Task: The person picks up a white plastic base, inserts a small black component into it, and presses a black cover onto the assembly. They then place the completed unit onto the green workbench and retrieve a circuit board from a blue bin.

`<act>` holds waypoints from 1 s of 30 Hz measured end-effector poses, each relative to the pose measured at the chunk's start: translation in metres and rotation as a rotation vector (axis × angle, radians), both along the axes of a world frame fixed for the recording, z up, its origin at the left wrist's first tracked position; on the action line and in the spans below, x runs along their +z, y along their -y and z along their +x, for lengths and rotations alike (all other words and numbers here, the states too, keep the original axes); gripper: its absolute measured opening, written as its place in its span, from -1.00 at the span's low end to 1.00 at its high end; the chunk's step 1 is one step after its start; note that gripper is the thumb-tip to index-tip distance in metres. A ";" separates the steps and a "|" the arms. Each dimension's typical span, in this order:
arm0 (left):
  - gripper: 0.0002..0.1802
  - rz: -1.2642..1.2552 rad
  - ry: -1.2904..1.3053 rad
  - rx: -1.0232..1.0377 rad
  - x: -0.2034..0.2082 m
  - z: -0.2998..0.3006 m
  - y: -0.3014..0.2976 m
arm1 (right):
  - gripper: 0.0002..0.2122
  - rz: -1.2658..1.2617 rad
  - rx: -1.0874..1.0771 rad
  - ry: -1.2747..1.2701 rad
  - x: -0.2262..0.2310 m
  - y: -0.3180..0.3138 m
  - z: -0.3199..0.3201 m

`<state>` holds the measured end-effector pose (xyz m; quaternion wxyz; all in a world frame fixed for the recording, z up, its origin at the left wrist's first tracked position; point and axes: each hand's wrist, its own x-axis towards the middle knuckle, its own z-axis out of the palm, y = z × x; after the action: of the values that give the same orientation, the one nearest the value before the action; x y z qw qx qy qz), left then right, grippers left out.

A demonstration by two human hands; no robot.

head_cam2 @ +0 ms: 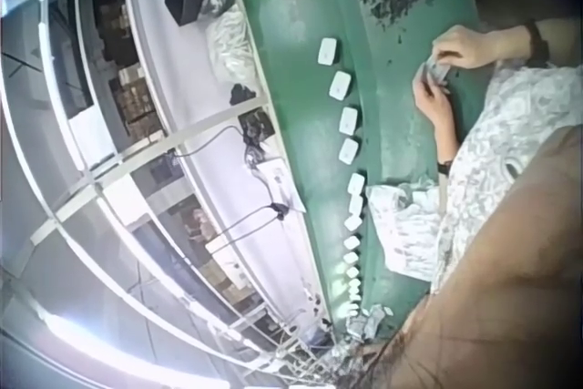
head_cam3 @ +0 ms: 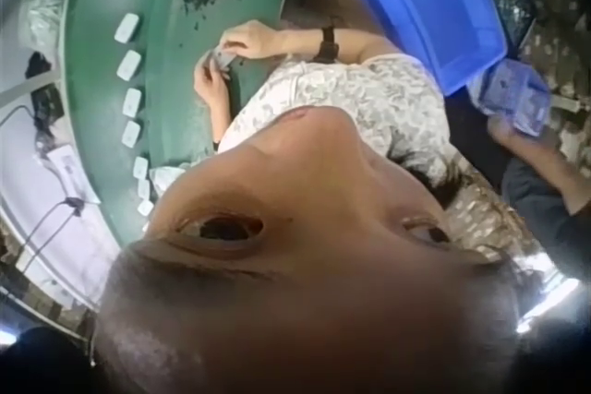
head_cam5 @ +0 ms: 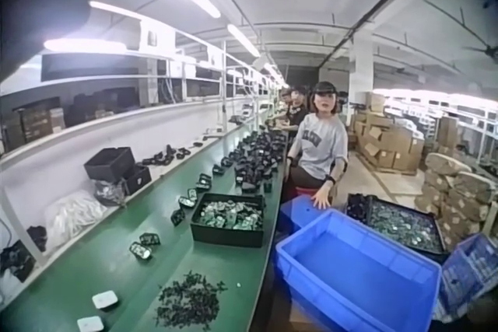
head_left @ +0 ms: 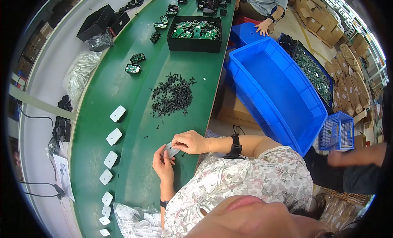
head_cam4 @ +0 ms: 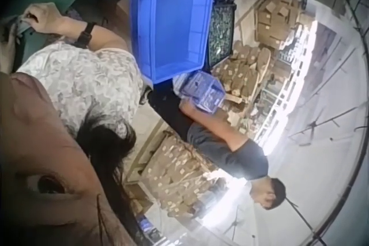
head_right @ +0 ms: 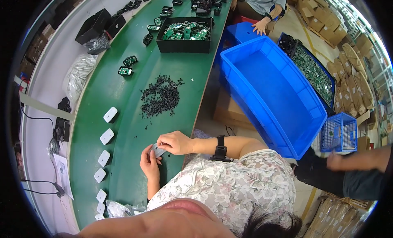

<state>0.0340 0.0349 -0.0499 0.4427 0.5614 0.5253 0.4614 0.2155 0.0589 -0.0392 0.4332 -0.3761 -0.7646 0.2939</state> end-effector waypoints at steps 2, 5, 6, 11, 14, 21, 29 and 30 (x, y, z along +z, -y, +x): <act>-0.79 0.005 0.000 -0.012 0.000 0.004 -0.001 | -0.92 0.006 -0.012 0.001 -0.001 0.000 0.004; -0.79 -0.001 0.008 -0.012 0.000 0.012 -0.008 | -0.91 0.014 -0.036 -0.007 -0.002 -0.004 0.011; -0.79 0.000 0.015 -0.014 -0.001 0.012 -0.008 | -0.91 0.013 -0.040 -0.017 -0.003 -0.005 0.010; -0.78 -0.015 -0.029 0.053 0.008 -0.002 -0.003 | -0.93 -0.111 -0.018 -0.074 0.002 0.001 -0.007; -0.73 -0.025 0.071 0.298 0.032 -0.015 0.031 | -0.93 -0.130 0.132 -0.179 0.039 -0.009 -0.022; -0.58 0.263 -0.711 0.916 0.035 -0.022 0.150 | -0.98 -0.108 0.601 -0.144 0.049 -0.026 -0.058; -0.56 0.112 -0.864 1.028 0.004 -0.005 0.154 | -0.95 -0.395 0.973 0.047 0.010 -0.026 -0.049; -0.56 0.098 -0.868 1.045 0.004 -0.005 0.153 | -0.95 -0.400 1.010 0.053 0.006 -0.028 -0.054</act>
<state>0.0288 -0.1182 -0.0460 -0.1149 0.3877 0.8360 0.3710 0.1611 0.0872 -0.0334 0.1388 -0.0443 -0.7901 0.5955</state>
